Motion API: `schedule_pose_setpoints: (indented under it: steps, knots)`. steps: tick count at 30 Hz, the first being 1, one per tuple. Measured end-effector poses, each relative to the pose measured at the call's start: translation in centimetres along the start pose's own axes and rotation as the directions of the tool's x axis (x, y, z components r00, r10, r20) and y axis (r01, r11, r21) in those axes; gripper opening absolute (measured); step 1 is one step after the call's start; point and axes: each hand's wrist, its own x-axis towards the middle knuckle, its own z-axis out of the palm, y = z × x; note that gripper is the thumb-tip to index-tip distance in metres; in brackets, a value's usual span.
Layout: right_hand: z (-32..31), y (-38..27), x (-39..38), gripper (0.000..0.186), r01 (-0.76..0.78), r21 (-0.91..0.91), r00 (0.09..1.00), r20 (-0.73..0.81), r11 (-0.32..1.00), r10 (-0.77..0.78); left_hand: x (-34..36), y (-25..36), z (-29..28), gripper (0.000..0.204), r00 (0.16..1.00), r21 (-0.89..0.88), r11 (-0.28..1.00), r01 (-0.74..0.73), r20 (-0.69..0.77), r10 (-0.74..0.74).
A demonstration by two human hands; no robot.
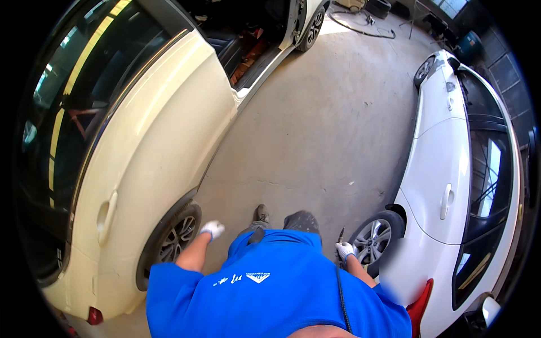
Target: The person uses a hammer to tap and smooth a dent on the side panel of a white car. They repeatedly tap the area and feel the surface with their gloved hand. The person then walks to a tool cart, picks up a sanding block, and briefly touches the car's front bumper.
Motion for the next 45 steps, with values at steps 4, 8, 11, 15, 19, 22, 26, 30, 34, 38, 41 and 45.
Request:
schedule_pose_setpoints:
  steps: [4, 8, 11, 15, 19, 22, 26, 30, 34, 38, 41, 45]
  knots:
    - [-3.0, 6.1, 7.5, 0.053, 0.037, -0.609, 0.990, -0.086, 0.792, -0.112, 10.7, 11.2, -16.4, 0.047, 0.983, 0.001, 0.993, -0.122, -0.137, 0.121]
    - [-2.6, -0.6, 11.2, 0.057, -0.125, -0.647, 0.992, -0.086, 0.752, 0.091, 18.2, 22.8, -28.3, 0.045, 0.954, -0.038, 0.985, -0.169, -0.260, 0.153]
    - [-4.3, -8.6, 16.2, 0.059, -0.149, -0.633, 0.989, -0.102, 0.760, 0.109, 21.6, 30.3, -32.1, 0.046, 0.941, -0.057, 0.972, -0.229, -0.269, 0.206]
    - [-8.7, -21.9, 24.4, 0.063, -0.162, -0.558, 0.980, -0.188, 0.814, 0.067, 23.4, 37.2, -34.7, 0.049, 0.964, 0.015, 0.967, -0.253, -0.079, 0.253]
    - [-15.0, -41.2, 33.9, 0.057, 0.140, -0.262, 0.928, -0.302, 0.955, -0.219, 27.2, 39.8, -36.1, 0.048, 0.999, 0.006, 0.999, -0.040, 0.023, 0.040]
    - [-19.3, -56.7, 39.2, 0.043, 0.104, -0.041, 0.966, -0.235, 0.994, -0.111, 30.4, 42.7, -38.0, 0.048, 0.993, 0.036, 0.997, 0.066, 0.091, -0.069]
    - [-23.2, -73.1, 45.1, 0.044, 0.032, -0.059, 0.996, -0.084, 0.998, -0.037, 37.4, 48.2, -42.0, 0.048, 0.974, 0.086, 0.990, 0.110, 0.188, -0.125]
    - [-26.4, -79.1, 47.8, 0.054, 0.045, -0.120, 0.989, -0.137, 0.992, -0.061, 46.8, 59.5, -49.1, 0.048, 0.988, 0.002, 0.998, 0.062, 0.144, -0.062]
    - [-27.8, -80.2, 48.4, 0.037, 0.024, 0.015, 0.991, -0.131, 1.000, -0.022, 56.1, 71.5, -59.2, 0.047, 0.988, 0.047, 0.988, -0.148, 0.052, 0.146]
    - [-29.1, -83.5, 48.8, 0.037, 0.050, -0.343, 0.987, -0.126, 0.938, -0.098, 64.8, 86.3, -72.8, 0.044, 0.976, 0.058, 0.975, -0.214, -0.013, 0.215]
    - [-30.7, -86.6, 52.7, 0.041, -0.055, -0.290, 0.984, -0.178, 0.955, 0.002, 72.0, 96.2, -79.4, 0.044, 0.947, 0.113, 0.943, -0.314, -0.041, 0.320]
    - [-35.8, -93.3, 59.8, 0.047, -0.207, -0.193, 0.954, -0.256, 0.959, 0.154, 80.0, 103.8, -82.5, 0.045, 0.911, 0.120, 0.919, -0.376, -0.133, 0.390]
